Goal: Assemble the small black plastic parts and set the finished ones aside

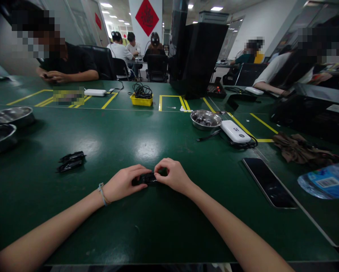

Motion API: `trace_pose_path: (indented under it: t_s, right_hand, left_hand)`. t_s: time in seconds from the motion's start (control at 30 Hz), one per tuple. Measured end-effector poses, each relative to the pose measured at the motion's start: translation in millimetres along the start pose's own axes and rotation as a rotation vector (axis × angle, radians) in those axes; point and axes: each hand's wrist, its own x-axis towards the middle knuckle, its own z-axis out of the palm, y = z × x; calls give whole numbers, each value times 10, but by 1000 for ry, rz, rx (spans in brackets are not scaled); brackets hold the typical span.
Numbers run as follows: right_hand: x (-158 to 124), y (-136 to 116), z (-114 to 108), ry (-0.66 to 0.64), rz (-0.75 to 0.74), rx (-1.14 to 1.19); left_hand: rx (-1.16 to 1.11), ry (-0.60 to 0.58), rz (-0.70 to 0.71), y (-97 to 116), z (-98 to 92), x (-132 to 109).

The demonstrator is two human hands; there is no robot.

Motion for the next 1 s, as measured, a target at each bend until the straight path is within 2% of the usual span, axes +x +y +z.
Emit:
trace_pose_path:
  t_s: [0.23, 0.67, 1.0]
  right_hand:
    - [-15, -16, 112, -22, -39, -18]
    - [-11, 0, 128, -28, -43, -18]
    - [-29, -62, 166, -9, -39, -112]
  left_hand:
    - [-16, 23, 30, -7, 6, 5]
    - [-17, 13, 28, -12, 15, 12]
    - [-33, 22, 35, 4, 7, 16]
